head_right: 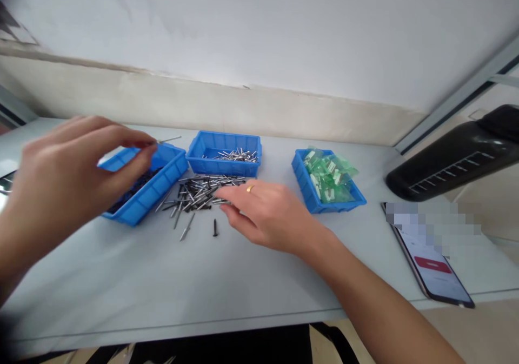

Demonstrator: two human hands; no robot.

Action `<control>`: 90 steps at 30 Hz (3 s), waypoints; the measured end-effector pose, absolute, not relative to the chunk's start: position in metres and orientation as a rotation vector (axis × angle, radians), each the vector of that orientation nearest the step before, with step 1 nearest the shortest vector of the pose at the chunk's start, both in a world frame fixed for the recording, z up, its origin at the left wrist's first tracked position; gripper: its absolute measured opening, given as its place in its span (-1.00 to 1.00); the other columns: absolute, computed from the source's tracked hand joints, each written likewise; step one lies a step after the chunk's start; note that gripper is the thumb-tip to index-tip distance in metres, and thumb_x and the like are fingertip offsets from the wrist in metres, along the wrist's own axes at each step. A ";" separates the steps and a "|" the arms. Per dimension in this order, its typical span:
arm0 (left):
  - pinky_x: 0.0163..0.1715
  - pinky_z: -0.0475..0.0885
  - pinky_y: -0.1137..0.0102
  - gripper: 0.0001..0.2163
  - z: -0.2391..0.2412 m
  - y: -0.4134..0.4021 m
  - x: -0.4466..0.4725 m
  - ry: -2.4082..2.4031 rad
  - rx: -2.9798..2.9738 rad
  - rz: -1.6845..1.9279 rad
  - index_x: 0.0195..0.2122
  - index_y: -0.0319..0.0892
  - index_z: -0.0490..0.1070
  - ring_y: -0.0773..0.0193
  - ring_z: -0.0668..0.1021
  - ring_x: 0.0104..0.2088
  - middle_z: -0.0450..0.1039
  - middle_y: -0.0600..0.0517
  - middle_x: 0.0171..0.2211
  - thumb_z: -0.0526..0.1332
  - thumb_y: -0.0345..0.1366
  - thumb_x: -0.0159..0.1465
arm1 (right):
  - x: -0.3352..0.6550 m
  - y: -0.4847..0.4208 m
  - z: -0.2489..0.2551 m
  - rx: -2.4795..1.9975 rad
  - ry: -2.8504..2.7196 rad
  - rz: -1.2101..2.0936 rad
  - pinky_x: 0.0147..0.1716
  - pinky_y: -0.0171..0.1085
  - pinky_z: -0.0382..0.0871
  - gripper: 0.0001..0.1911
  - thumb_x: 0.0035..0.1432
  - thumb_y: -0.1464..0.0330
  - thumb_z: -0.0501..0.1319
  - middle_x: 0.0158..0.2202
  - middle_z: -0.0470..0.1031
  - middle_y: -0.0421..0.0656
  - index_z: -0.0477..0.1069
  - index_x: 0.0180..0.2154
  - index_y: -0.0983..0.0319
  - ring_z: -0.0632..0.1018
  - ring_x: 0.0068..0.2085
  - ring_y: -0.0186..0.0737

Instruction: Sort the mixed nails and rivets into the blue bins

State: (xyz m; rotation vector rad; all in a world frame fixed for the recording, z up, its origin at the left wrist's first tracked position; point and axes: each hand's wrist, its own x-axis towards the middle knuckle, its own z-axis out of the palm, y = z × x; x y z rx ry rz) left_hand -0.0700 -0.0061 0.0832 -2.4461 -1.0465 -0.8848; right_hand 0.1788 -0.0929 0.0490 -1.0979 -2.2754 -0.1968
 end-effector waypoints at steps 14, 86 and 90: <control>-0.40 0.25 0.34 -0.78 0.071 -0.007 -0.070 -0.923 -2.520 -0.566 -0.25 -0.13 0.42 0.23 0.45 -0.34 0.42 0.02 -0.36 0.00 -0.25 0.39 | 0.179 -0.091 0.046 -1.230 -2.318 -0.068 -0.26 -0.29 0.39 -0.79 0.31 0.39 0.07 -0.26 0.57 -0.14 0.41 -0.08 0.26 0.56 -0.26 -0.25; -0.30 0.36 0.31 -0.81 0.033 -0.031 -0.043 -0.269 -3.097 -0.304 -0.38 -0.22 0.40 0.23 0.44 -0.35 0.42 0.03 -0.41 0.06 -0.44 0.35 | 0.184 -0.025 0.054 -1.529 -2.204 -0.539 -0.23 -0.23 0.29 -0.77 0.29 0.42 0.07 -0.18 0.48 -0.02 0.44 -0.08 0.29 0.47 -0.14 -0.11; -0.23 0.38 0.36 -0.81 0.036 -0.027 -0.044 -0.365 -3.195 -0.594 -0.22 -0.19 0.45 0.25 0.49 -0.27 0.47 0.01 -0.30 0.04 -0.39 0.37 | 0.178 -0.054 0.037 -1.294 -2.137 -0.037 -0.27 -0.33 0.31 -0.82 0.28 0.44 0.10 -0.25 0.51 -0.17 0.45 -0.14 0.24 0.49 -0.30 -0.31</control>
